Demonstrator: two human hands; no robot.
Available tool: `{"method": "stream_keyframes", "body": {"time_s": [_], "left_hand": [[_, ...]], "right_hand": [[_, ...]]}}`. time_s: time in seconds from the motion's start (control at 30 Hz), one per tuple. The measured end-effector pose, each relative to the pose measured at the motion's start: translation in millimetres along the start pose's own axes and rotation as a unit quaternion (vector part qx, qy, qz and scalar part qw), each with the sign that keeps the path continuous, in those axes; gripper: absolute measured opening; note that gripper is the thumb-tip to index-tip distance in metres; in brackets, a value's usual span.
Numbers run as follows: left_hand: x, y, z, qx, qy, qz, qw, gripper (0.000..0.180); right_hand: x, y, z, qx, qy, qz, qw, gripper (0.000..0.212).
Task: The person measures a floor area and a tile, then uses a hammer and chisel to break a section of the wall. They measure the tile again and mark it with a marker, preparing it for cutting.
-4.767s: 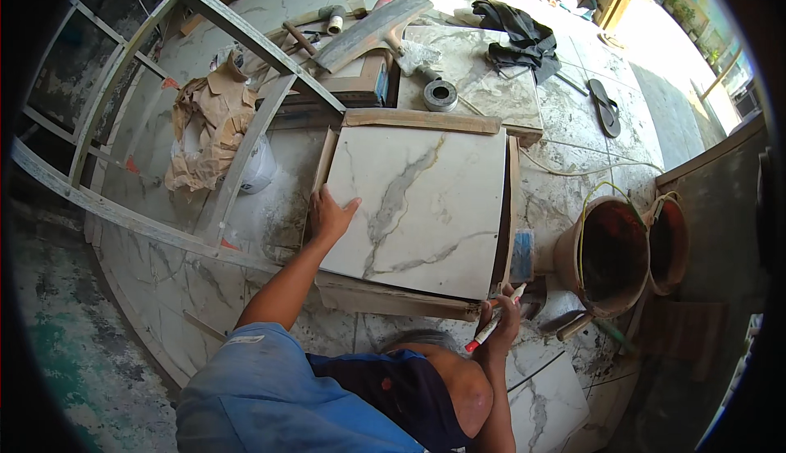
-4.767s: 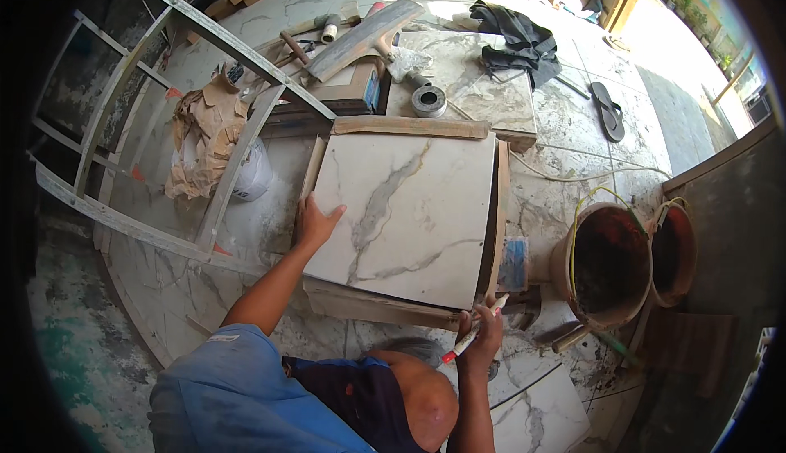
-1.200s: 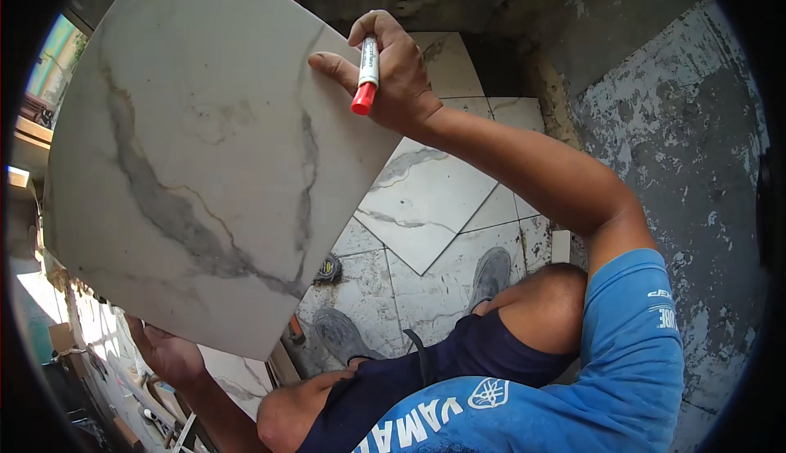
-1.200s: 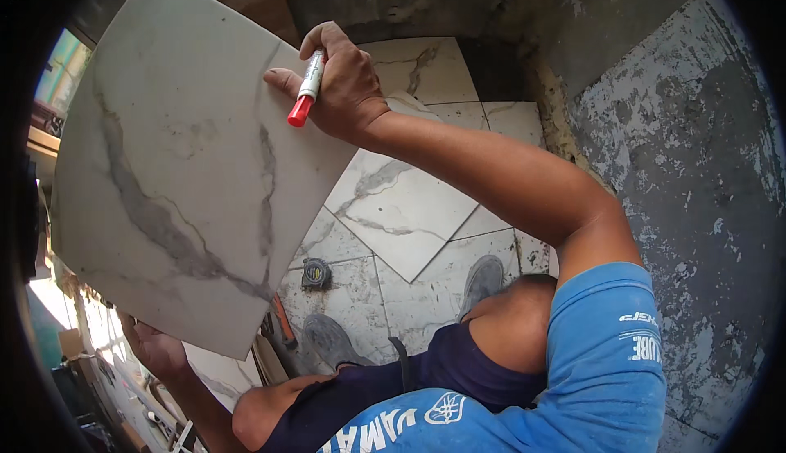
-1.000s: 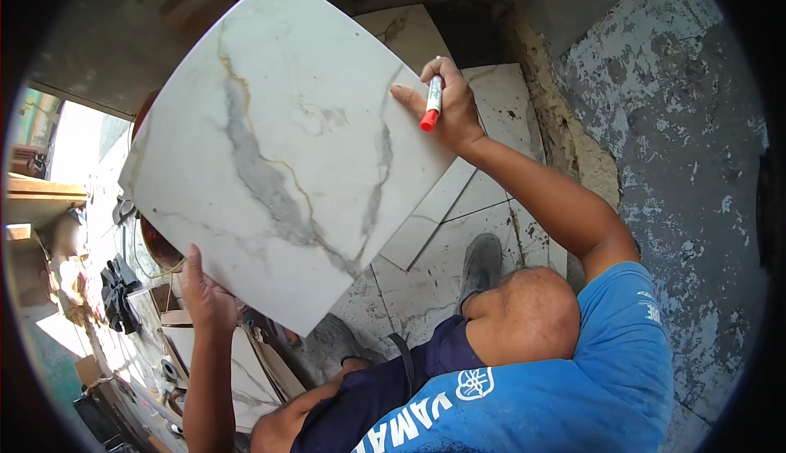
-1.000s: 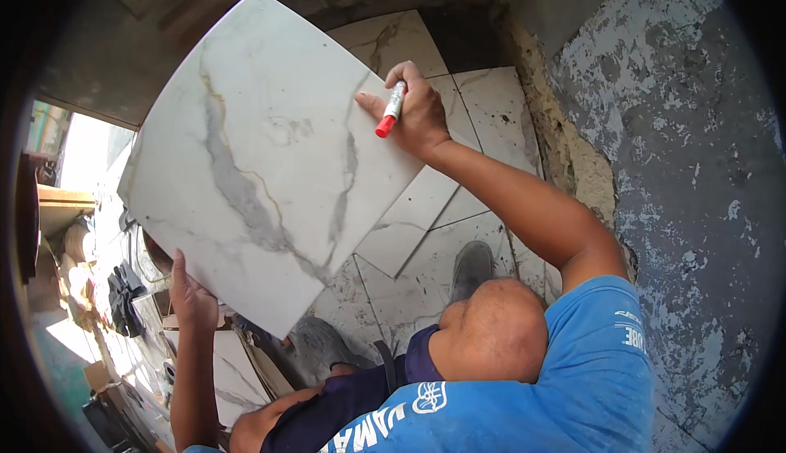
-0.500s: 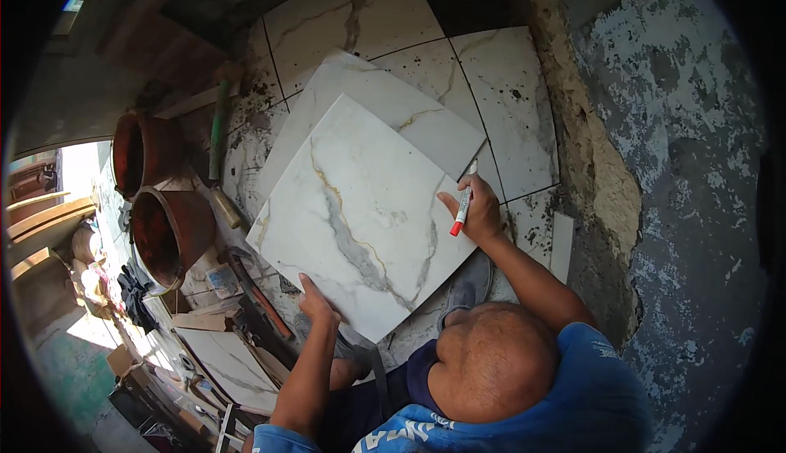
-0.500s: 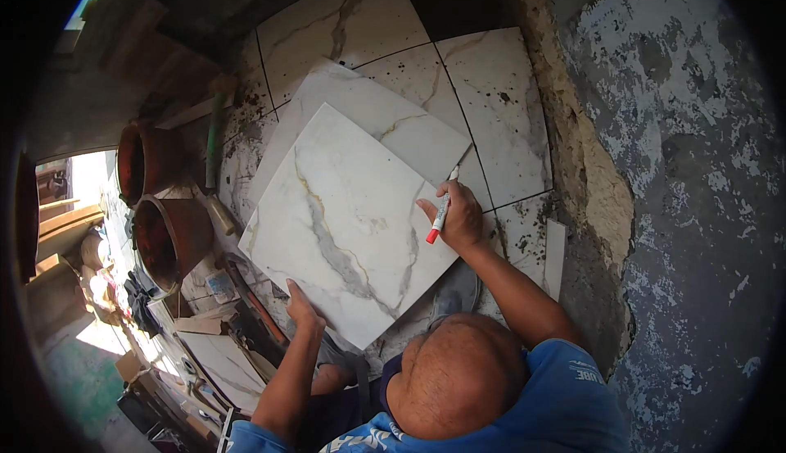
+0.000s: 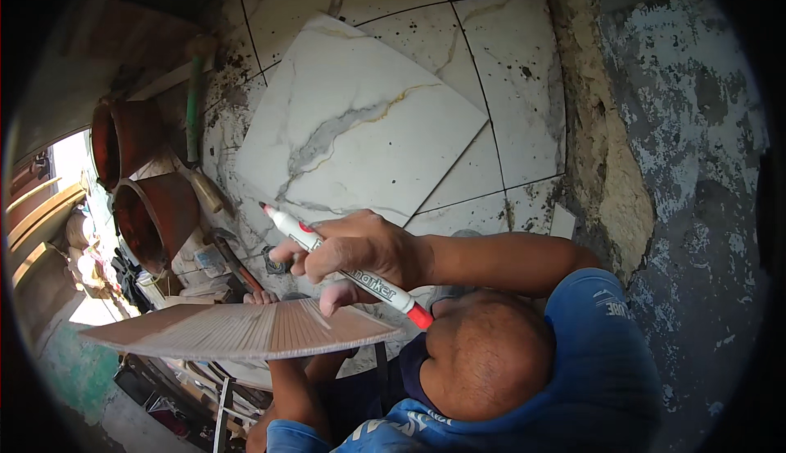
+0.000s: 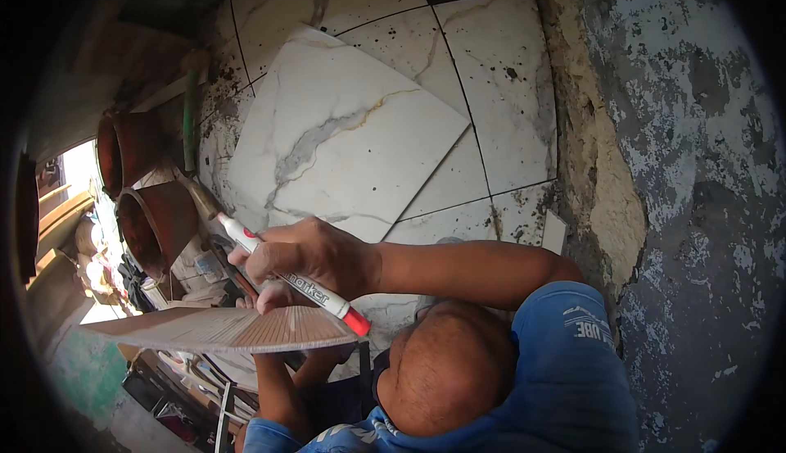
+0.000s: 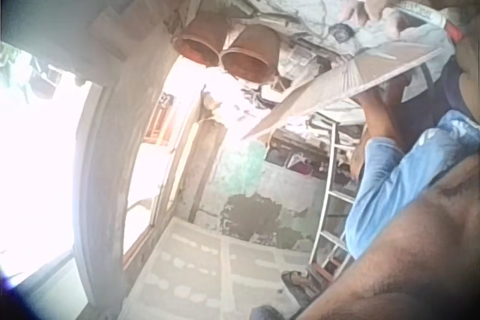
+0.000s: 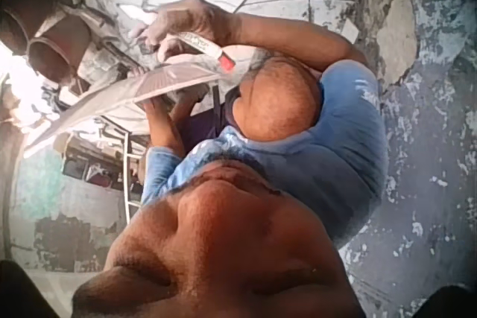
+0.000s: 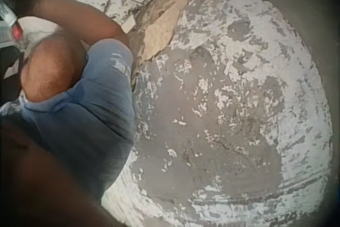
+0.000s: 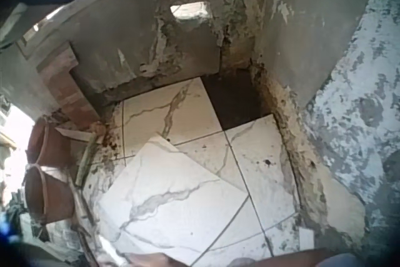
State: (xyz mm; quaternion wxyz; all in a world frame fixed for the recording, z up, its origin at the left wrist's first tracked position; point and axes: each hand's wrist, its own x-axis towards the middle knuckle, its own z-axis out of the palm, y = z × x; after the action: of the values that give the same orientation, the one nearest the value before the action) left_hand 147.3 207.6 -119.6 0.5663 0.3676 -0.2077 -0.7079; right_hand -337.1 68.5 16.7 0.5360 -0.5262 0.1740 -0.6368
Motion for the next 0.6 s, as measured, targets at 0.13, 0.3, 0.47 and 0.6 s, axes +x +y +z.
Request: {"method": "stream_keyframes", "body": {"time_s": [0.13, 0.3, 0.47, 0.6], "left_hand": [[37, -18, 8, -0.001, 0.083, 0.009, 0.996, 0.030], [60, -33, 2, -0.020, 0.073, 0.012, 0.997, 0.030], [68, -41, 2, -0.035, 0.054, 0.001, 0.998, 0.030], [76, -48, 1, -0.057, 0.019, -0.005, 0.998, 0.031]], "right_hand": [[-30, 70, -46, -0.320, -0.011, -0.048, 0.946, 0.036], [-145, 121, -44, -0.283, -0.158, 0.044, 0.945, 0.036], [-99, 136, -148, -0.592, 0.076, 0.053, 0.800, 0.033], [-46, 69, -202, -0.654, 0.193, -0.036, 0.731, 0.041]]}}
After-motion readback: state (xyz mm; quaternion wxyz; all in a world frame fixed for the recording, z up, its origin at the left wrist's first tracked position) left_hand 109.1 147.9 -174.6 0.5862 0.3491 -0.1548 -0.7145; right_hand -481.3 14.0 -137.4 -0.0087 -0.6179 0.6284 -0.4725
